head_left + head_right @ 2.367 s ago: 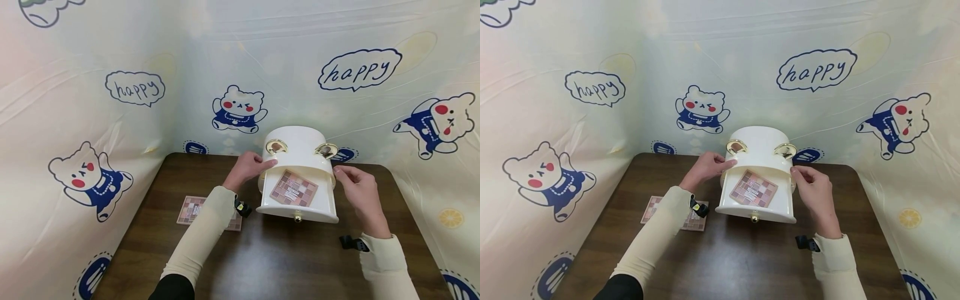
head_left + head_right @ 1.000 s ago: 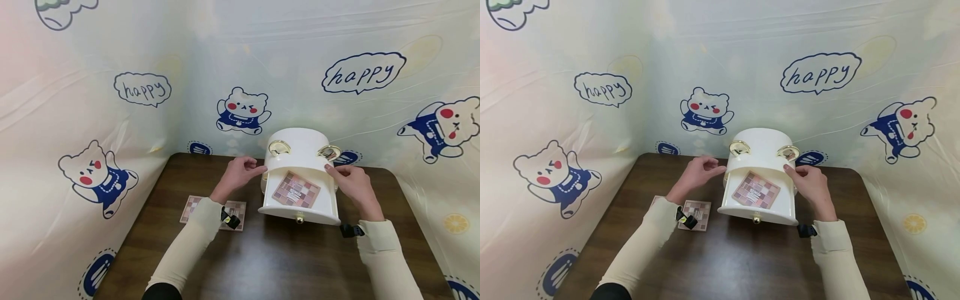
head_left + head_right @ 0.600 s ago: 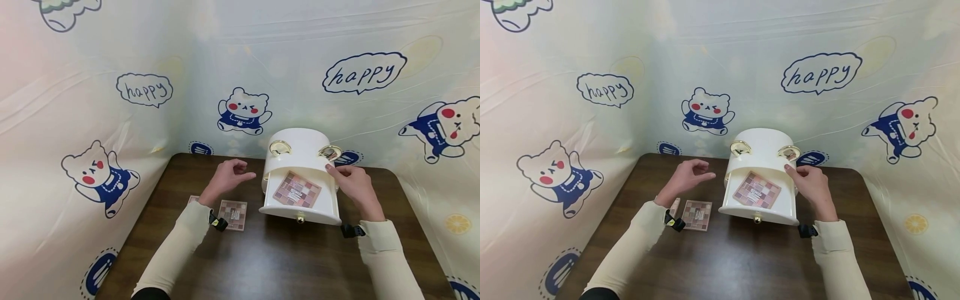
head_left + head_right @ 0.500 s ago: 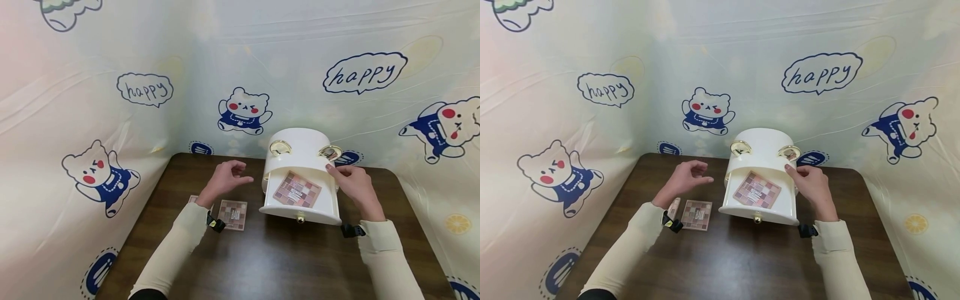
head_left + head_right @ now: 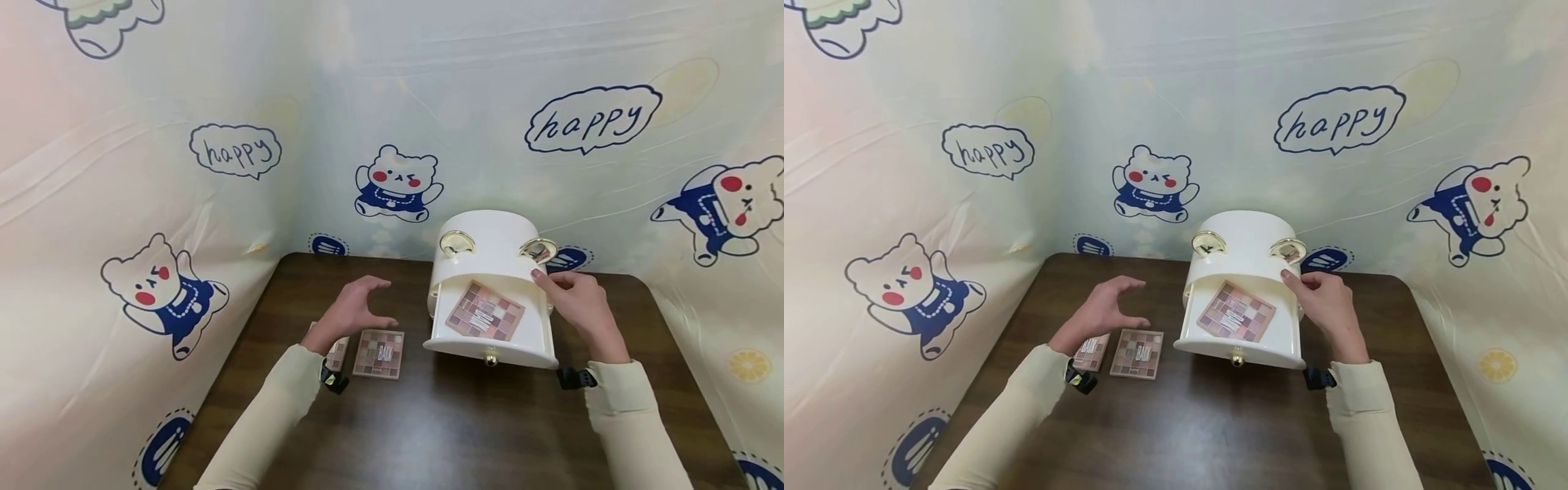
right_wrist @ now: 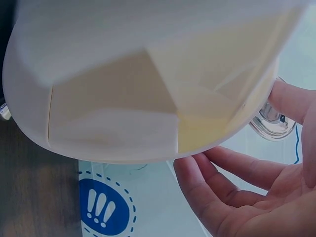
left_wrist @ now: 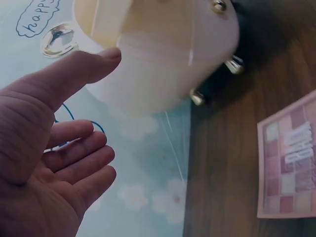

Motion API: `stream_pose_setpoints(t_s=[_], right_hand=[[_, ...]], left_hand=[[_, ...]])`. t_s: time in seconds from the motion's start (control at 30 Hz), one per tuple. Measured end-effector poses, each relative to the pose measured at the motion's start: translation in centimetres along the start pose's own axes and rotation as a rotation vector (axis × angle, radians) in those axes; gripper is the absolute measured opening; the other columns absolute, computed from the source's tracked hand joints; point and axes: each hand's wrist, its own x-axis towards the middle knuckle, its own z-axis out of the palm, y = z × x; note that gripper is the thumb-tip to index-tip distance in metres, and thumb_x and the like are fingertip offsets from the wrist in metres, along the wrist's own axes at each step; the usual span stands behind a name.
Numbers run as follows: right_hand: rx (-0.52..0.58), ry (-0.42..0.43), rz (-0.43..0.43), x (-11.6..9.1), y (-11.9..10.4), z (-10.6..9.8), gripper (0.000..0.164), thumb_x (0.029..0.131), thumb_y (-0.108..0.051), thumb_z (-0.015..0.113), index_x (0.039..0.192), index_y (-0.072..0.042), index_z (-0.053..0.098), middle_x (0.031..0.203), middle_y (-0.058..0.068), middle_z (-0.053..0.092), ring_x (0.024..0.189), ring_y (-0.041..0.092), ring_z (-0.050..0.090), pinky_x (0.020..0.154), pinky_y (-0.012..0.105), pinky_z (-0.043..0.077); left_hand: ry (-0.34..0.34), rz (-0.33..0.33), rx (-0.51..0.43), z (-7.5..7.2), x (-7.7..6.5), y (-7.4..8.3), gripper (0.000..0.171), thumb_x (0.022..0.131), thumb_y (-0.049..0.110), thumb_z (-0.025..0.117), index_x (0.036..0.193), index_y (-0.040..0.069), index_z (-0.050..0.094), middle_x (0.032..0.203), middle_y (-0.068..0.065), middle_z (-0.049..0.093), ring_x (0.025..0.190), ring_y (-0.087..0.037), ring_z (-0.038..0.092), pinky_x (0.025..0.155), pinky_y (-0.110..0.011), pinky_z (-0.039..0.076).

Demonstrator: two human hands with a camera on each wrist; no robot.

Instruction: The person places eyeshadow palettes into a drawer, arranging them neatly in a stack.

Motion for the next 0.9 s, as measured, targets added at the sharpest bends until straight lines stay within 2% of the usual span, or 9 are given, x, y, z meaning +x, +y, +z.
stream_pose_setpoints(t_s=[0.1,0.27,0.4,0.57,0.67,0.9], right_hand=[[0.0,0.0,-0.001,0.0,0.0,-0.1,0.089,0.091,-0.072,0.051,0.133,0.006,0.058,0.127,0.027,0.057,0.103,0.037,0.055,0.075,0.037,0.052],[-0.007,0.012,-0.011,0.1,0.1,0.0,0.088,0.091,-0.072,0.052,0.131,0.006,0.059,0.124,0.027,0.059,0.101,0.036,0.056,0.072,0.034,0.051],[-0.008,0.007,0.002,0.1,0.1,0.0,0.09,0.091,-0.073,0.051,0.133,0.006,0.057,0.127,0.028,0.057,0.104,0.038,0.055,0.077,0.04,0.052],[-0.008,0.003,0.014,0.1,0.2,0.1,0.092,0.09,-0.074,0.05,0.135,0.007,0.055,0.13,0.029,0.055,0.107,0.04,0.054,0.082,0.046,0.052],[-0.009,0.005,0.013,0.1,0.2,0.1,0.093,0.09,-0.074,0.049,0.135,0.007,0.055,0.13,0.029,0.055,0.107,0.04,0.054,0.082,0.046,0.052],[0.004,0.013,0.005,0.1,0.2,0.2,0.09,0.09,-0.073,0.051,0.134,0.005,0.058,0.129,0.027,0.058,0.106,0.038,0.055,0.081,0.045,0.051]], left_hand=[[-0.029,0.011,0.047,0.1,-0.3,-0.5,0.081,0.073,0.035,0.092,0.141,0.008,0.056,0.145,-0.011,0.052,0.131,-0.031,0.049,0.105,-0.05,0.043],[-0.071,0.009,0.063,0.6,-1.0,-1.3,0.084,0.072,0.034,0.093,0.142,0.009,0.054,0.147,-0.01,0.049,0.134,-0.031,0.046,0.108,-0.051,0.039],[-0.113,0.003,0.071,1.2,-1.4,-2.3,0.09,0.07,0.034,0.094,0.145,0.008,0.051,0.149,-0.01,0.047,0.134,-0.031,0.046,0.108,-0.051,0.039],[-0.165,0.004,0.126,2.0,-2.0,-3.5,0.098,0.067,0.032,0.096,0.148,0.007,0.047,0.152,-0.012,0.043,0.135,-0.032,0.045,0.108,-0.05,0.04],[-0.181,-0.001,0.133,2.4,-2.4,-4.1,0.096,0.068,0.027,0.096,0.148,0.006,0.046,0.153,-0.013,0.042,0.135,-0.032,0.045,0.107,-0.05,0.04],[-0.205,-0.031,0.149,3.5,-3.0,-5.8,0.099,0.065,0.026,0.097,0.147,0.002,0.046,0.152,-0.015,0.042,0.135,-0.034,0.044,0.108,-0.051,0.039]])
